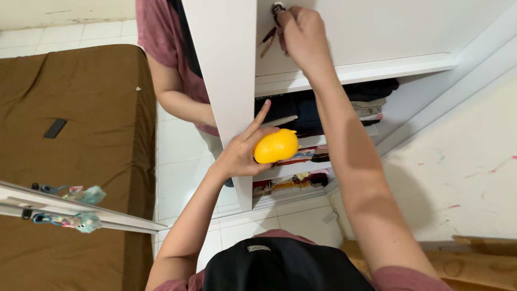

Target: The person tidies a bed by removing and relocating several items, including a bolster pillow, clothes, a blanket, a yellow toy, a phone, and a tablet. They place the items on the floor or into a wardrobe, then smooth the brown bedsheet and arrange the remaining pillows.

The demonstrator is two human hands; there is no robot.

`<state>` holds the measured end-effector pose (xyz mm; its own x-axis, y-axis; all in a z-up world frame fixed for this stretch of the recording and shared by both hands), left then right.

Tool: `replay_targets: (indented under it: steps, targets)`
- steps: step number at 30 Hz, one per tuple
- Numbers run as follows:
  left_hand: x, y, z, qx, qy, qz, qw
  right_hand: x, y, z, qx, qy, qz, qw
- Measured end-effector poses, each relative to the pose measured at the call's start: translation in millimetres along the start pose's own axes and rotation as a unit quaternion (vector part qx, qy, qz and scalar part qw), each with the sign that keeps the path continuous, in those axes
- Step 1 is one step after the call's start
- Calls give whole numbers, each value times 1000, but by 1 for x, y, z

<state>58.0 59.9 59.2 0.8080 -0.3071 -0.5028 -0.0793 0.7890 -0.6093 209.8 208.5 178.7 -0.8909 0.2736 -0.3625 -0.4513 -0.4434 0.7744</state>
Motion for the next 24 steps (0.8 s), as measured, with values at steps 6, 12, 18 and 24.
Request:
replay_targets:
  steps: [6, 12, 18, 24]
  targets:
    - [-6, -4, -3, 27, 6, -33, 999, -11, -14, -44, 88, 40, 166, 981]
    - [0, 0, -6, -10, 39, -16, 999, -85, 4, -152, 13, 0, 209, 978]
    - [3, -4, -10, 4, 44, -19, 999, -139, -48, -269, -31, -260, 234, 937]
    - [7, -10, -8, 28, 53, -35, 998, -162, -89, -374, -91, -402, 186, 892]
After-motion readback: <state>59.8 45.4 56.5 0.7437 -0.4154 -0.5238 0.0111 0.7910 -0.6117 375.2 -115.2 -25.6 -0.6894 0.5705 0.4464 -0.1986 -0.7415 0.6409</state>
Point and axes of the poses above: each hand's wrist, its own z-axis towards the middle knuckle, its own x-axis out of the palm, y = z × x, the point moved 10 cm from there along z, towards the middle knuckle, and after that the axes turned 10 degrees about -z, right-handed, at the moved point
